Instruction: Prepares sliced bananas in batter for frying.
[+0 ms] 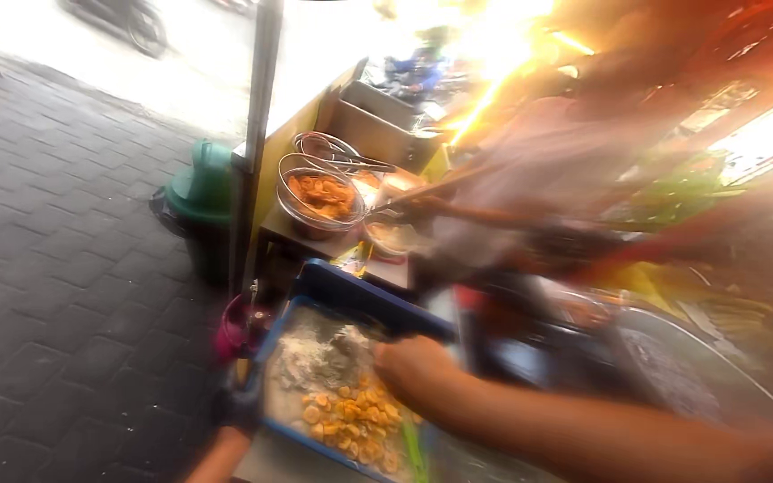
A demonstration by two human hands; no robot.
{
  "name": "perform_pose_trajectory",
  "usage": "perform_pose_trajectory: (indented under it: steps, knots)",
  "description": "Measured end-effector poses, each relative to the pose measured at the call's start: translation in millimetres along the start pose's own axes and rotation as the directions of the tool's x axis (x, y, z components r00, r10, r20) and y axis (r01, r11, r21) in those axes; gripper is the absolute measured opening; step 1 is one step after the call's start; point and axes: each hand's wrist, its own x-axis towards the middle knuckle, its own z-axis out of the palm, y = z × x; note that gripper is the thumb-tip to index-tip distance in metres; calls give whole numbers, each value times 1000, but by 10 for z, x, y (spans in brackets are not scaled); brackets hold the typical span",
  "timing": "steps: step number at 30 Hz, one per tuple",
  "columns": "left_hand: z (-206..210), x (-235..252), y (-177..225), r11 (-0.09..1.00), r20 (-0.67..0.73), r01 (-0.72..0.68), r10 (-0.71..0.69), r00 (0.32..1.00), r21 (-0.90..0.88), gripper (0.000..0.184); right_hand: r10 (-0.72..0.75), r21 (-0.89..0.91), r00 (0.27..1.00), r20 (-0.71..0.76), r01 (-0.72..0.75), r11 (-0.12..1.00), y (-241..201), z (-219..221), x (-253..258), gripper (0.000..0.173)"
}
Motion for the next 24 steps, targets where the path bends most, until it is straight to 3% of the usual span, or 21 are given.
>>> perform_pose_trajectory:
  steps: [3,7,14,17,20,24]
  knots:
    - [30,27,-45,1000,-10,-21,21,1000,-17,48,35,-49,999,-28,-36,998,138,-71,-235,25]
    - [139,148,-263,998,-38,-52,51,998,-34,52,41,-99,994,-105,-51,994,127,-188,-169,22]
    - [-37,13,55,1000,22,4,-3,1000,-24,46,-154,-295,971,-181,95,951,24,-530,66,17]
    - [77,98,-137,999,-23,-16,15,1000,-29,48,-145,-321,964,-223,68,945,85,-665,-144,14]
    - [208,235,-361,995,-68,-71,67,995,-69,44,-174,-348,912,-370,38,937,256,-617,-339,14]
    - [160,197,-300,996,-63,-46,42,997,-70,42,-157,-303,797,-584,-34,953,484,-536,-611,36]
